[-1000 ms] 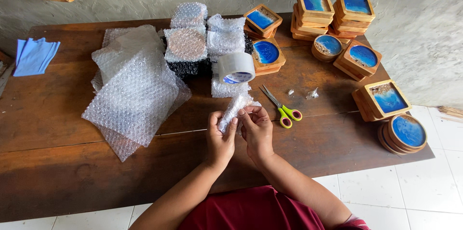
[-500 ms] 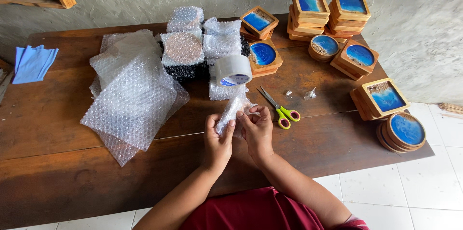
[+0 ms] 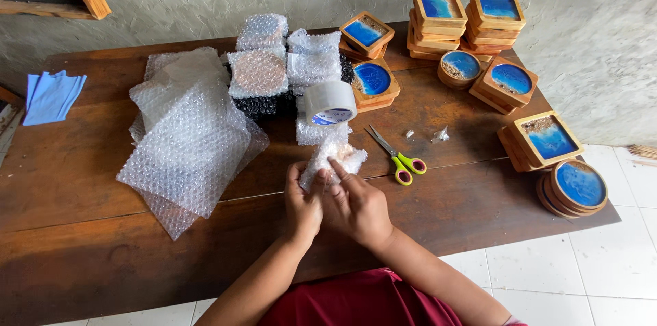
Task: The person wraps wooden coasters in bubble wrap, securing the packaging with tape and using scissors to cut the materials.
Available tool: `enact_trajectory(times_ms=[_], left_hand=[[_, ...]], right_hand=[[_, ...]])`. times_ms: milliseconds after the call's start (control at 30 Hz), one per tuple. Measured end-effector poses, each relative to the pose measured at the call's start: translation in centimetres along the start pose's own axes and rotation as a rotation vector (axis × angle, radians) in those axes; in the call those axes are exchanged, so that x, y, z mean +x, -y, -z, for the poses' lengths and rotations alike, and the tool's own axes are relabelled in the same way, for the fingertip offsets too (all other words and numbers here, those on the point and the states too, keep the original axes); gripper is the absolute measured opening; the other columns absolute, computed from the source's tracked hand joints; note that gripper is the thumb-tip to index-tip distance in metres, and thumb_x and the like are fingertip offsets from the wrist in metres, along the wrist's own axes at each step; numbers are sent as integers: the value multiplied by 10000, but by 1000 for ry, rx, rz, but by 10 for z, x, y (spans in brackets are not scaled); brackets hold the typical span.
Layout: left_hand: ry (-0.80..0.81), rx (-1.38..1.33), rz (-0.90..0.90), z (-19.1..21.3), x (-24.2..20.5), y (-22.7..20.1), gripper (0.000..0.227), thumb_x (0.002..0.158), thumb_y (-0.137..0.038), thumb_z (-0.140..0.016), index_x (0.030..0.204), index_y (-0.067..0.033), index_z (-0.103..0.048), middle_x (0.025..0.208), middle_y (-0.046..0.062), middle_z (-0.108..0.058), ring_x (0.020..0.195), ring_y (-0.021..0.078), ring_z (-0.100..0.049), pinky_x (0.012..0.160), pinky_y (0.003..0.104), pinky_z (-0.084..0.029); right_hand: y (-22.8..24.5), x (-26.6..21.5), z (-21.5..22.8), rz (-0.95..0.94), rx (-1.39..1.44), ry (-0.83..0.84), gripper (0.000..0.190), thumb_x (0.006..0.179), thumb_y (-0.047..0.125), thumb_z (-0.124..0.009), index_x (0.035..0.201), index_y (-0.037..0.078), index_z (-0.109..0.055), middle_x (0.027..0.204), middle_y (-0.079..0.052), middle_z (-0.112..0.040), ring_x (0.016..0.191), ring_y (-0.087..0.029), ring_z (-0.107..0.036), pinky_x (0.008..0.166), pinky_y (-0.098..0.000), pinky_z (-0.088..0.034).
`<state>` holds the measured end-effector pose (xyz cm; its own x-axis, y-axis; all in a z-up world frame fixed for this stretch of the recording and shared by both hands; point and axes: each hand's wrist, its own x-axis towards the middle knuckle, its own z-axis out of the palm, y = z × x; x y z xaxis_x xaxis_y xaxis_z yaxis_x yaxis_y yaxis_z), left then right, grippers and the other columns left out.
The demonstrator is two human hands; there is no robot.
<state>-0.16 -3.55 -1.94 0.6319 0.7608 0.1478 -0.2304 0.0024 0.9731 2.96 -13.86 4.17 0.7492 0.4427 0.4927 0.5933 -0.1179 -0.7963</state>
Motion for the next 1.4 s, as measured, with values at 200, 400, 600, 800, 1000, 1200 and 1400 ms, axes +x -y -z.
enact_trajectory(times_ms=[200, 400, 600, 800, 1000, 1200, 1400], left_hand=[[24, 10, 15, -3, -1, -4, 122, 811, -89, -655, 893, -84, -566, 717, 10, -521, 642, 96, -468, 586, 235, -416], [-1, -93, 92, -6, 1, -8, 164, 785, -129, -696, 891, -93, -576, 723, -8, -513, 663, 83, -481, 587, 208, -407], [5, -379, 306, -1, 7, 10, 196, 755, -113, -722, 894, -92, -585, 748, -1, -527, 656, 91, -487, 603, 226, -447], [176, -351, 348, 0, 9, -23, 163, 716, -100, -747, 812, -89, -615, 665, -15, -539, 596, 73, -513, 534, 205, -448], [259, -369, 357, 8, 17, -14, 142, 718, -106, -744, 788, -89, -622, 640, -4, -563, 571, 77, -522, 521, 205, -438], [307, -370, 416, 18, 25, 15, 201, 804, -267, -672, 946, -169, -571, 805, -40, -560, 745, 82, -558, 648, 223, -502], [486, -867, 754, 25, 29, -27, 760, 751, -606, -458, 1254, -37, -431, 1104, 182, -580, 933, 276, -591, 743, 438, -524]], right_hand=[[-23, -10, 0, 234, -686, 175, 480, 888, 454, -357, 1316, 256, -447, 569, -43, -594, 453, -229, -607, 416, -358, -505], [-26, -4, 17, 219, -630, 64, 326, 875, 358, -456, 1109, 227, -642, 572, -16, -608, 487, -223, -619, 436, -333, -495], [-34, 17, 37, 45, -161, 15, 734, 666, 37, -707, 1325, 22, -385, 1171, -237, -473, 1034, -395, -523, 770, -427, -504], [-41, 18, 40, -565, 547, 286, 193, 816, 199, -642, 810, 6, -625, 530, -13, -540, 433, -73, -542, 380, -193, -441], [-26, 27, 52, -701, 788, 487, 282, 770, 171, -648, 914, -63, -584, 646, -164, -655, 522, -220, -668, 447, -374, -562], [-43, 30, 50, -430, 526, 460, 198, 752, 71, -679, 935, 4, -639, 730, -67, -667, 659, -128, -622, 572, -309, -561], [-18, 23, 43, 635, -282, 178, 225, 878, 57, -515, 1082, 21, -602, 1149, -146, -591, 1140, -326, -540, 1007, -406, -430]])
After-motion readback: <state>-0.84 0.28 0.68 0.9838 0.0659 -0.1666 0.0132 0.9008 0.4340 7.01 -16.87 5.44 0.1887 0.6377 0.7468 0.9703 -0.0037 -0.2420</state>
